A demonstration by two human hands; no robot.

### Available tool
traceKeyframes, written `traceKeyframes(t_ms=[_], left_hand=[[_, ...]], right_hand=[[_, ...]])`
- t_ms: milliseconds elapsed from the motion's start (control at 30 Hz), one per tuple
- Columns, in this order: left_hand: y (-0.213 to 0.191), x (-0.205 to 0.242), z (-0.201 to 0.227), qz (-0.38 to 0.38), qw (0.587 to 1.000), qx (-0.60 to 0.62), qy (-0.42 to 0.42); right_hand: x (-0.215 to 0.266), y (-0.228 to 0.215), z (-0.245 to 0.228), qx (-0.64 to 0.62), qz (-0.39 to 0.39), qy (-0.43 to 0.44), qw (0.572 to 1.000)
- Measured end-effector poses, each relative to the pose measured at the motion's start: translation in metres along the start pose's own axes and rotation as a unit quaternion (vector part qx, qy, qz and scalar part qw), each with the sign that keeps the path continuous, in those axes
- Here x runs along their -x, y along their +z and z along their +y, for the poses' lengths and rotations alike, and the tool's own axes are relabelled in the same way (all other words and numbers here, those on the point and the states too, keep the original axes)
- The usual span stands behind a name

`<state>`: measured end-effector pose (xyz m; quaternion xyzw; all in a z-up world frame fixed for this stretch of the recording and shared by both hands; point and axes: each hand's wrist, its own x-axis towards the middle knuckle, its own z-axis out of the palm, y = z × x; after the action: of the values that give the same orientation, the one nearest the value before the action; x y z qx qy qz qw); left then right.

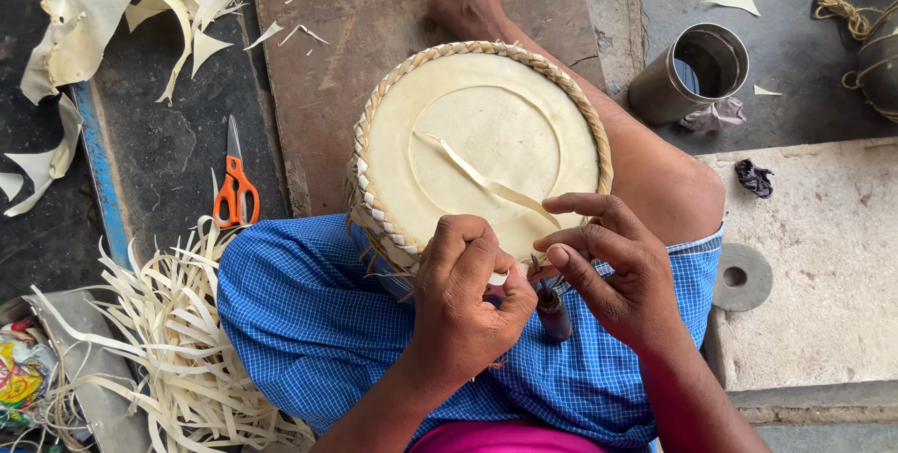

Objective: The person constructs a drum by hand, using a pointed tool to thread and tighten material around the rim.

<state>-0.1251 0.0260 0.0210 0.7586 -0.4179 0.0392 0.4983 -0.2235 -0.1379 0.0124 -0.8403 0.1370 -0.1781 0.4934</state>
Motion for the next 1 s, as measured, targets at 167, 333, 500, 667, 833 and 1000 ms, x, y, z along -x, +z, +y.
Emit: traceKeyframes(t_ms=[167,333,500,667,833,1000], left_hand=[[0.001,0.002,0.000,0.000,1.000,-0.011,0.011],[0.001,0.001,0.000,-0.052,0.998,-0.024,-0.019],[-0.001,-0.002,0.003,-0.054,0.997,-0.051,0.003],[-0.003,0.001,0.003,-0.041,0.996,-0.077,0.018],[-0.001,0.007,-0.002,-0.017,0.995,-0.089,0.046],[-0.008,0.001,-0.009,-0.010,0.997,-0.078,0.027]], right_hand=[[0.001,0.001,-0.001,-0.016,-0.002,0.005,1.000],[0.000,-0.002,-0.004,-0.005,-0.019,-0.008,1.000],[-0.002,0.001,-0.003,0.052,-0.010,-0.003,0.999],[-0.003,0.007,-0.007,0.094,0.026,-0.049,0.994],[-0.005,0.005,-0.004,0.101,0.023,-0.060,0.993],[0.021,0.009,0.011,-0.050,0.092,-0.039,0.994]])
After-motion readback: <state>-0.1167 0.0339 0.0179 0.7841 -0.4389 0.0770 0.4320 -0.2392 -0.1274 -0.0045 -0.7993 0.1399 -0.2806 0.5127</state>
